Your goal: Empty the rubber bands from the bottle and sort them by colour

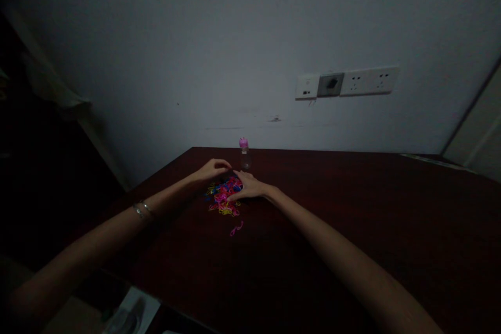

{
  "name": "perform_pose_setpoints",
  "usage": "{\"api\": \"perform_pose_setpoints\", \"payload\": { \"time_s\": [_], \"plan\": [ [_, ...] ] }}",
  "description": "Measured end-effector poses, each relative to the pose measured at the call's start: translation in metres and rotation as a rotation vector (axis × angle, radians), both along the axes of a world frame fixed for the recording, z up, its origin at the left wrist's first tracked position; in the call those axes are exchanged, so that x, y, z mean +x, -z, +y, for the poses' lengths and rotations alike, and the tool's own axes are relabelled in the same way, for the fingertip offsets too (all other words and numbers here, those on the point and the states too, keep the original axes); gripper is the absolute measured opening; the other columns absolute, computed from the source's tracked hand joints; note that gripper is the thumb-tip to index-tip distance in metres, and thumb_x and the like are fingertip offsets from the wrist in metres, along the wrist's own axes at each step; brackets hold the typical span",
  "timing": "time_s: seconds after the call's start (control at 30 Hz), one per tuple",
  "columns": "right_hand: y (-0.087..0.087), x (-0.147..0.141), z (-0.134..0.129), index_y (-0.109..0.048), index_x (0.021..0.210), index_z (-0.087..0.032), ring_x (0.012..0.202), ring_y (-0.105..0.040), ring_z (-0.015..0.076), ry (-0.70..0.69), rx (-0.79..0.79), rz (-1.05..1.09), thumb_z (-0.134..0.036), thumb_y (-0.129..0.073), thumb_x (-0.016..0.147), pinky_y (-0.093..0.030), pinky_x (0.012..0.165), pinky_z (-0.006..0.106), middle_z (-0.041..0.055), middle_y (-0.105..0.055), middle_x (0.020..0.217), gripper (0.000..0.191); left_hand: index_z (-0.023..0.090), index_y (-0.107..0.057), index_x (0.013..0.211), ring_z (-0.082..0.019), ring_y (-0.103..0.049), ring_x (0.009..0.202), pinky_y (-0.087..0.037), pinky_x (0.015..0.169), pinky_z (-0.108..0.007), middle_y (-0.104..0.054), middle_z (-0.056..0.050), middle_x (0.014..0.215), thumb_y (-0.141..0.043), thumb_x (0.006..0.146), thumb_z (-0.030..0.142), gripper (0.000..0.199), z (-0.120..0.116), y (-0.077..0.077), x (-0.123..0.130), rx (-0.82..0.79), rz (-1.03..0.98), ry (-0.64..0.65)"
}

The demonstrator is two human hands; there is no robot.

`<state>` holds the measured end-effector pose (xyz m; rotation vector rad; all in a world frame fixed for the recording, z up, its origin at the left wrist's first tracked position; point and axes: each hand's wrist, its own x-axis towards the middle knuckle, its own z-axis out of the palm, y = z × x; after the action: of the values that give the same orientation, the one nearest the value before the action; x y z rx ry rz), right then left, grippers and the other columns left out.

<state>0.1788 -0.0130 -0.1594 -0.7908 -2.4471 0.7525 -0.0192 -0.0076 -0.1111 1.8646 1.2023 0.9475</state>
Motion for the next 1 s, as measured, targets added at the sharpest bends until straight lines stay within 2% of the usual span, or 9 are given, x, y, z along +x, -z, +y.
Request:
{"api": "perform_pose_setpoints", "payload": {
  "time_s": [0.13, 0.2, 0.27, 0.43, 0.53, 0.63, 0.73, 0.87, 1.0],
  "plan": [
    [0.004, -0.011, -0.002, -0.019, 0.14, -0.02, 0.128, -0.027, 0.0341, 0.009, 0.047, -0.049, -0.06, -0.069, 0.051, -0.024, 0.101, 0.053, 0.0167, -0.031, 0.139, 0.11, 0.02, -0.064, 0.096, -0.022, -0.057, 0.097, -0.043, 0.086, -0.034, -0.063, -0.007, 0.104, -0.065, 0.057, 0.016, 0.04, -0.014, 0.004, -0.016, -0.113, 0.046, 0.249],
    [0.007, -0.015, -0.005, -0.021, 0.14, -0.019, 0.125, -0.032, 0.034, 0.004, 0.086, -0.062, -0.059, -0.07, 0.051, -0.025, 0.1, 0.052, 0.0169, -0.035, 0.137, 0.109, 0.022, -0.059, 0.107, -0.023, -0.052, 0.105, -0.04, 0.09, -0.035, -0.059, -0.007, 0.113, -0.067, 0.058, 0.02, 0.05, -0.02, 0.005, -0.021, -0.17, 0.094, 0.375],
    [0.011, -0.018, -0.009, -0.027, 0.138, -0.018, 0.12, -0.038, 0.0333, -0.003, 0.136, -0.059, -0.058, -0.07, 0.051, -0.027, 0.098, 0.051, 0.0169, -0.042, 0.131, 0.105, 0.021, -0.054, 0.115, -0.024, -0.049, 0.109, -0.037, 0.093, -0.036, -0.056, -0.009, 0.117, -0.068, 0.059, 0.025, 0.059, -0.027, 0.007, -0.024, -0.169, 0.205, 0.418],
    [0.018, -0.02, -0.023, -0.041, 0.127, -0.015, 0.108, -0.047, 0.0284, 0.019, 0.267, 0.013, -0.051, -0.067, 0.062, -0.035, 0.091, 0.044, 0.0156, -0.051, 0.118, 0.078, 0.017, -0.044, 0.126, -0.028, -0.045, 0.105, -0.034, 0.093, -0.04, -0.052, -0.012, 0.112, -0.073, 0.054, 0.036, 0.079, -0.047, 0.017, -0.025, 0.052, 0.546, 0.261],
    [0.02, -0.02, -0.028, -0.045, 0.12, -0.014, 0.108, -0.046, 0.0265, 0.06, 0.331, -0.011, -0.039, -0.062, 0.071, -0.033, 0.094, 0.045, 0.0157, -0.05, 0.117, 0.058, 0.019, -0.043, 0.126, -0.025, -0.044, 0.1, -0.034, 0.091, -0.039, -0.052, -0.009, 0.108, -0.065, 0.063, 0.036, 0.068, -0.059, 0.024, -0.022, 0.216, 0.62, 0.27],
    [0.021, -0.021, -0.028, -0.047, 0.115, -0.014, 0.111, -0.043, 0.0264, 0.086, 0.374, -0.044, -0.033, -0.058, 0.073, -0.028, 0.098, 0.047, 0.0155, -0.048, 0.119, 0.047, 0.017, -0.044, 0.123, -0.023, -0.044, 0.096, -0.036, 0.088, -0.038, -0.051, -0.01, 0.105, -0.056, 0.073, 0.034, 0.054, -0.067, 0.033, -0.018, 0.309, 0.65, 0.205],
    [0.021, -0.023, -0.026, -0.046, 0.112, -0.014, 0.11, -0.044, 0.0257, 0.072, 0.39, -0.043, -0.028, -0.058, 0.073, -0.032, 0.095, 0.043, 0.0148, -0.049, 0.116, 0.043, 0.014, -0.043, 0.122, -0.024, -0.045, 0.099, -0.036, 0.089, -0.038, -0.05, -0.013, 0.108, -0.052, 0.076, 0.03, 0.049, -0.071, 0.041, -0.015, 0.326, 0.659, 0.139],
    [0.016, -0.025, -0.021, -0.046, 0.106, -0.014, 0.097, -0.05, 0.0227, 0.021, 0.371, -0.066, -0.021, -0.056, 0.074, -0.041, 0.084, 0.036, 0.0133, -0.051, 0.107, 0.035, 0.02, -0.042, 0.12, -0.024, -0.049, 0.102, -0.038, 0.087, -0.035, -0.051, -0.011, 0.114, -0.052, 0.076, 0.029, 0.046, -0.07, 0.048, -0.014, 0.268, 0.638, 0.033],
    [0.006, -0.023, -0.014, -0.048, 0.099, -0.016, 0.087, -0.053, 0.021, 0.011, 0.351, -0.095, -0.02, -0.053, 0.076, -0.042, 0.078, 0.034, 0.0103, -0.056, 0.097, 0.024, 0.025, -0.052, 0.105, -0.024, -0.057, 0.087, -0.042, 0.077, -0.033, -0.06, -0.007, 0.094, -0.055, 0.074, 0.031, 0.031, -0.062, 0.049, -0.018, 0.214, 0.558, -0.068]
  ]
}}
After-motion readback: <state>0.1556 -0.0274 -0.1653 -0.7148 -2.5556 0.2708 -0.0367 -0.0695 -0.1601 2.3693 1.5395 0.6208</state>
